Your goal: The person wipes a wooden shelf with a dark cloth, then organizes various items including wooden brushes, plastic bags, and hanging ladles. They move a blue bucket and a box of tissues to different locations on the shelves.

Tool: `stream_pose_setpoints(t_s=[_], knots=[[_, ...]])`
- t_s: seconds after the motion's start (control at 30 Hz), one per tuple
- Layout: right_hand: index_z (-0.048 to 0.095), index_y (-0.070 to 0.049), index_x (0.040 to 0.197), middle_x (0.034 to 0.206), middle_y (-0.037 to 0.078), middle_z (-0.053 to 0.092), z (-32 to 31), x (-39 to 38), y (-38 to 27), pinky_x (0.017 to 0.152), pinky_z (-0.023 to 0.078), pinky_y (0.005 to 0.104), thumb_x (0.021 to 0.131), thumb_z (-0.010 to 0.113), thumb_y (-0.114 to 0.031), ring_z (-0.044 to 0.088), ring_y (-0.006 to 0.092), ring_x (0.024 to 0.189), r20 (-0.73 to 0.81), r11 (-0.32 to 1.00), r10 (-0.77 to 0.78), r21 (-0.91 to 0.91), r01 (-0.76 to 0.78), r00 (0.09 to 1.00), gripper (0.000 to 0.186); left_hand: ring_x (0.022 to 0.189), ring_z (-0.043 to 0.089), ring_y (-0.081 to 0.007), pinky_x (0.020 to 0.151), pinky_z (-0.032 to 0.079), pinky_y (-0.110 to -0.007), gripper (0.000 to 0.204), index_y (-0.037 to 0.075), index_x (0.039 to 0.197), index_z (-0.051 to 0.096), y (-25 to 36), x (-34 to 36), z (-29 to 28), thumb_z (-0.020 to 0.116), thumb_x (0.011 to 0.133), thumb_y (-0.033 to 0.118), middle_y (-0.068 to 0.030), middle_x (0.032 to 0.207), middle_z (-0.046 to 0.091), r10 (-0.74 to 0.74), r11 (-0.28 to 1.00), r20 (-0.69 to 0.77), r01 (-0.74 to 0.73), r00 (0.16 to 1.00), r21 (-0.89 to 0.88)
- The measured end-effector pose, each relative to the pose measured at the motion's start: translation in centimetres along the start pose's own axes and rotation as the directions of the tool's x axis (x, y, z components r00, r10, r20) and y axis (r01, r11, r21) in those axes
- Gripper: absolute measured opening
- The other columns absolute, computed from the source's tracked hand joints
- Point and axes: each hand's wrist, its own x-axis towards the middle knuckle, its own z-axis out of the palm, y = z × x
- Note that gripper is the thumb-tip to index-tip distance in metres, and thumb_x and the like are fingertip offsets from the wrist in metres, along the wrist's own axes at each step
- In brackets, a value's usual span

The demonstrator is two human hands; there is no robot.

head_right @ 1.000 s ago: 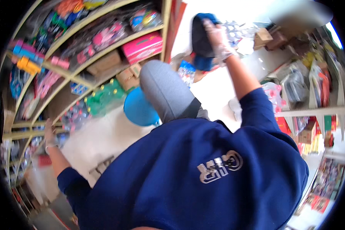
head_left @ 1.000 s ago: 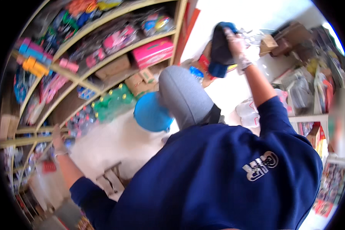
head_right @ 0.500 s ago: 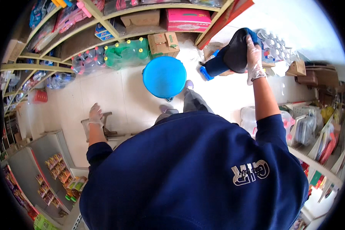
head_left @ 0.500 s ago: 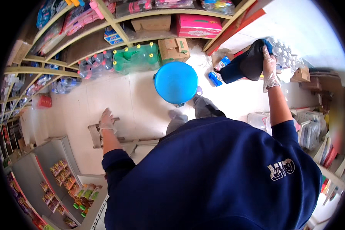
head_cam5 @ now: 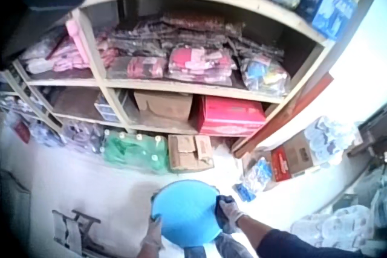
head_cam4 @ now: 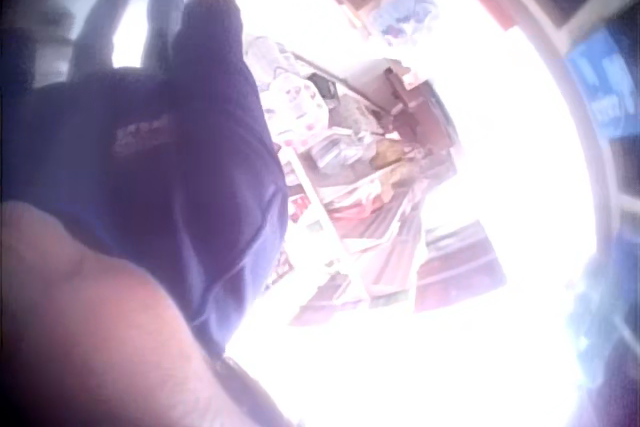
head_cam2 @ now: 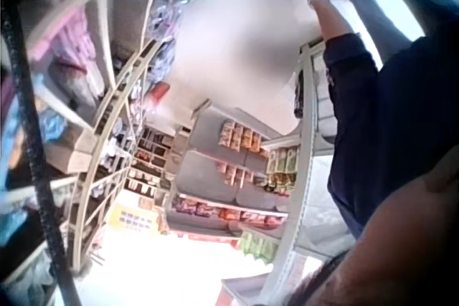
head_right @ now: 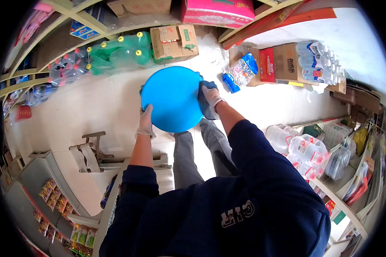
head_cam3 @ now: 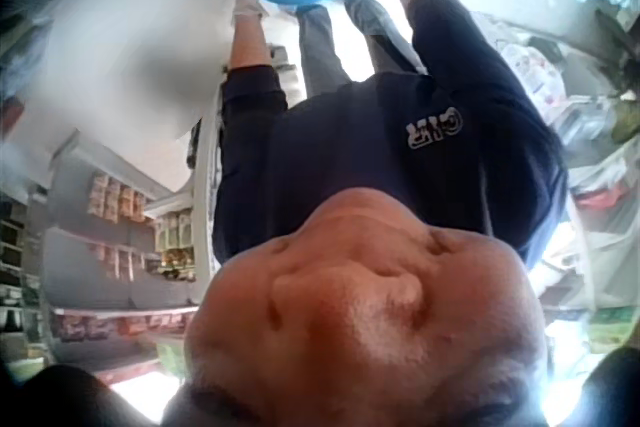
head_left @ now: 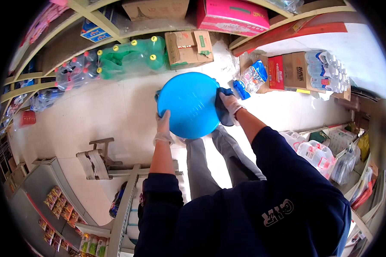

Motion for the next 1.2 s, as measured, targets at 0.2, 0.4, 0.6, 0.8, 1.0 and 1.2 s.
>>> stream_pose_setpoints(t_s=[0.2,0.4,0.6,0.8,1.0,1.2], knots=[[0.059,0.003,0.112,0.098,0.012,0.065,-0.2,-2.8,-3.7,0.075,0.049,0.0303,0.088,0.063,-0.036,0.061,0.0181,0.089,0.295,0.868,0.173,0.406,-0.287,0.94,0.046,0.116,0.05,-0.0314,0.1,0.04,-0.041,0.055,-0.001,0.13,0.045,7.1,-1.4,-0.3,0.052,0.092,0.038,-0.019,0.128,0.051,-0.11,0.928,-0.071,0.077,0.991,-0.365],[0.061,0.005,0.108,0.09,0.015,0.066,7.1,-5.4,-10.3,0.071,0.05,0.034,0.083,0.065,-0.038,0.064,0.0216,0.082,0.394,0.923,-0.12,0.382,-0.043,0.911,0.05,0.125,0.042,-0.03,0.101,0.036,-0.041,0.053,0.001,0.132,0.045,6.0,-4.2,-10.2,0.047,0.093,0.038,-0.0177,0.137,0.044,-0.104,0.866,-0.257,-0.039,0.961,-0.498],[0.064,0.0,0.107,0.102,0.022,0.066,15.5,-9.4,-19.8,0.084,0.049,0.0395,0.083,0.059,-0.045,0.063,0.034,0.099,0.592,0.99,-0.089,0.141,0.006,0.801,0.051,0.126,0.04,-0.032,0.103,0.032,-0.045,0.062,0.001,0.137,0.039,-0.4,-6.8,-23.1,0.042,0.093,0.045,-0.0157,0.139,0.042,-0.097,0.924,-0.485,-0.102,0.869,-0.368],[0.068,-0.001,0.098,0.098,0.02,0.066,21.7,-13.0,-22.0,0.078,0.05,0.0411,0.087,0.056,-0.043,0.064,0.0338,0.089,0.652,0.966,-0.136,-0.08,0.245,0.746,0.045,0.128,0.039,-0.035,0.106,0.029,-0.048,0.064,0.003,0.14,0.037,-4.2,-10.1,-26.3,0.044,0.091,0.045,-0.0151,0.144,0.038,-0.311,0.802,-0.547,-0.094,0.778,-0.59],[0.068,-0.001,0.097,0.097,0.02,0.066,24.2,-15.0,-20.7,0.076,0.051,0.0403,0.087,0.057,-0.04,0.064,0.0343,0.088,0.662,0.965,-0.179,-0.025,0.26,0.728,0.042,0.128,0.039,-0.0326,0.106,0.03,-0.045,0.065,0.002,0.14,0.037,-11.8,-10.7,-32.3,0.047,0.091,0.044,-0.0145,0.144,0.039,-0.377,0.742,-0.51,-0.078,0.774,-0.666],[0.055,-0.015,0.122,0.097,0.022,0.058,18.4,-13.0,-18.4,0.08,0.047,0.0405,0.092,0.047,-0.034,0.058,0.0353,0.097,0.805,0.73,-0.34,-0.101,0.676,0.487,0.037,0.123,0.046,-0.0291,0.103,0.037,-0.043,0.052,0.002,0.134,0.045,-8.1,-10.8,-30.3,0.045,0.095,0.037,-0.0153,0.135,0.047,-0.198,0.973,-0.604,0.23,0.772,-0.024]])
